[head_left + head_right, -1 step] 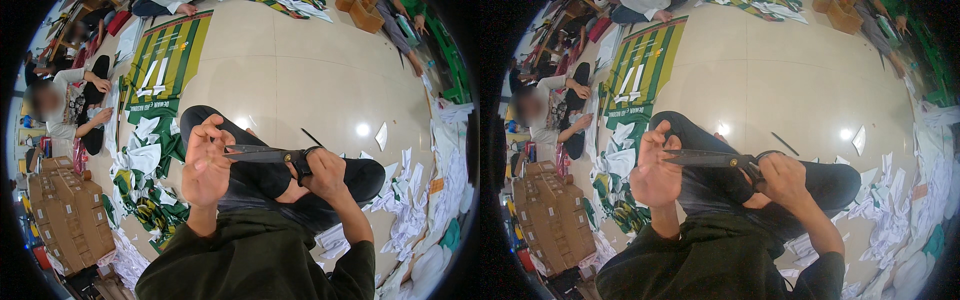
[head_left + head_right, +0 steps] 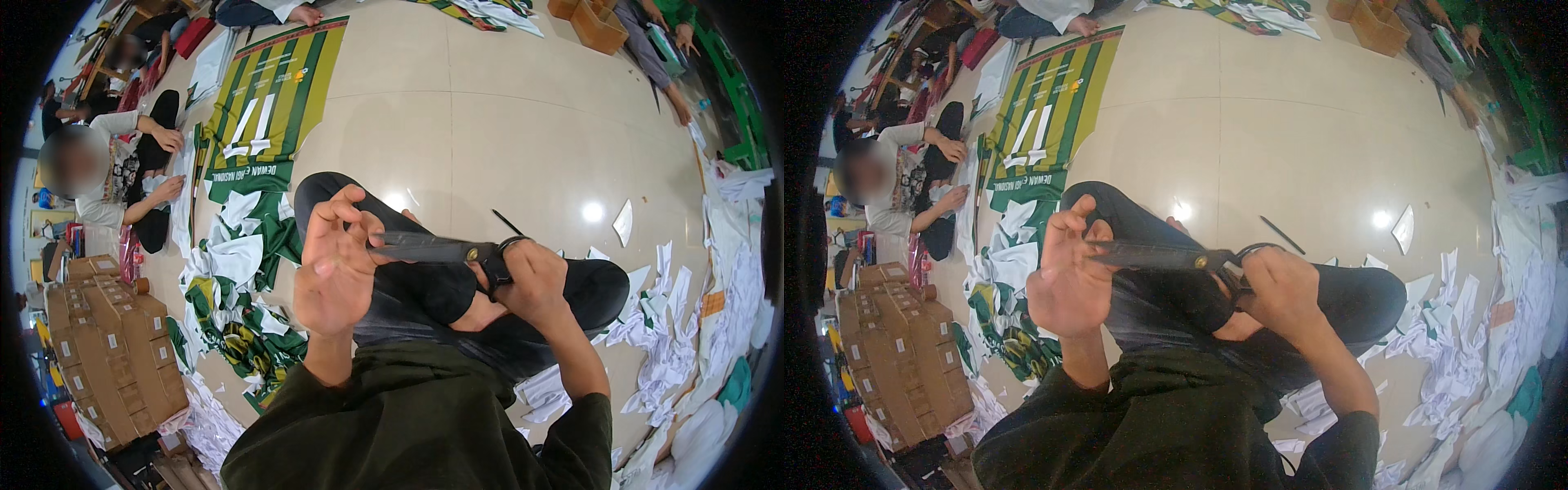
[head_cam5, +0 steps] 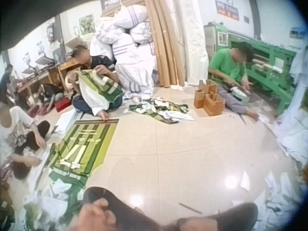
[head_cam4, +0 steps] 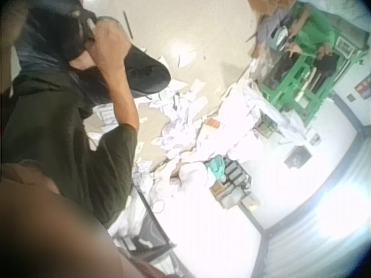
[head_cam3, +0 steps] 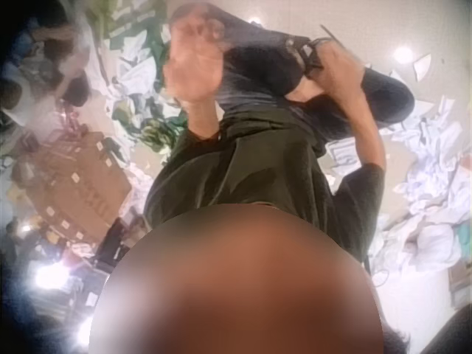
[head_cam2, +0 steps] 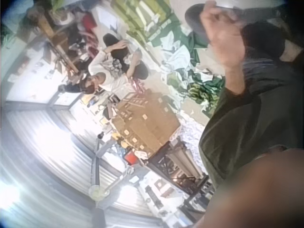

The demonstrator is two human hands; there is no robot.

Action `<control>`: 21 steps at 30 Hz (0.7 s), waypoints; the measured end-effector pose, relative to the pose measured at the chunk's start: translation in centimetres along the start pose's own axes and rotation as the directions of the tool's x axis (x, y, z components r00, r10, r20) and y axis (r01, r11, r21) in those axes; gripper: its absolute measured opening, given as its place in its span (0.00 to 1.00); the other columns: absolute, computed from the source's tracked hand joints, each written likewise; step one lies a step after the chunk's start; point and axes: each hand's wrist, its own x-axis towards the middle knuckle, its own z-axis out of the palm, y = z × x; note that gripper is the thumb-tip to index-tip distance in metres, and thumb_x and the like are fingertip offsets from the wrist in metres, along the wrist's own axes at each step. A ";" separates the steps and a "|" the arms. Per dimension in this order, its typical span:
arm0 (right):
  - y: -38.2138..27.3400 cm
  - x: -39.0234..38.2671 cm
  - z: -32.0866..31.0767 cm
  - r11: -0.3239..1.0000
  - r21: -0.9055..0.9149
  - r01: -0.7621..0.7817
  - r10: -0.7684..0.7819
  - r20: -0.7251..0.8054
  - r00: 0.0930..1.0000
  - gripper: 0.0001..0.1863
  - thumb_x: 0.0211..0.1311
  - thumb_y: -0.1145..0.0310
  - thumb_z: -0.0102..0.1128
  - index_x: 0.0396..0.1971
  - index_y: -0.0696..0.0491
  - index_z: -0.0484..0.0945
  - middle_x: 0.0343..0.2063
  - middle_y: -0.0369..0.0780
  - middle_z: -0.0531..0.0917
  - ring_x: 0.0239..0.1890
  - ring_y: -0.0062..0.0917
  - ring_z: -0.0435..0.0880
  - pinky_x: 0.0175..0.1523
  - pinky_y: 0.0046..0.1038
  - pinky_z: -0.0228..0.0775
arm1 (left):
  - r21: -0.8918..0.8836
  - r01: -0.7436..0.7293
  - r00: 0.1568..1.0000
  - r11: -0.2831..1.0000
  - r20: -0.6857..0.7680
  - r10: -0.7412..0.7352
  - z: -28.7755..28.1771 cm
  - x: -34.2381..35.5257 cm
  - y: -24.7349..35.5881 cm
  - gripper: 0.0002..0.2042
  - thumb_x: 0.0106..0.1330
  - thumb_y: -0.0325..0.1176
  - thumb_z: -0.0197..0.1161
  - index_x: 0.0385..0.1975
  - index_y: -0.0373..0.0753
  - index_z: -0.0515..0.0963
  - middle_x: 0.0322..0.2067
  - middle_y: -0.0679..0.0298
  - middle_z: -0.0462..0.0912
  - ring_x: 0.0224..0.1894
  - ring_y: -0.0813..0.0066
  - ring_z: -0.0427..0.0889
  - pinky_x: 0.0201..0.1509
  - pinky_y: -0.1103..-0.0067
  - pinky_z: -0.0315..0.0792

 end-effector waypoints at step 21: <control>-0.2 1.7 -0.1 0.997 0.033 0.073 -0.074 0.040 0.996 0.25 0.42 0.56 0.80 0.21 0.56 0.71 0.18 0.38 0.71 0.19 0.31 0.73 0.24 0.29 0.64 | -0.129 0.003 0.989 0.992 0.147 0.016 -1.4 1.2 0.8 0.37 0.68 0.62 0.49 0.57 0.29 0.60 0.62 0.51 0.54 0.51 0.60 0.72 0.51 0.41 0.79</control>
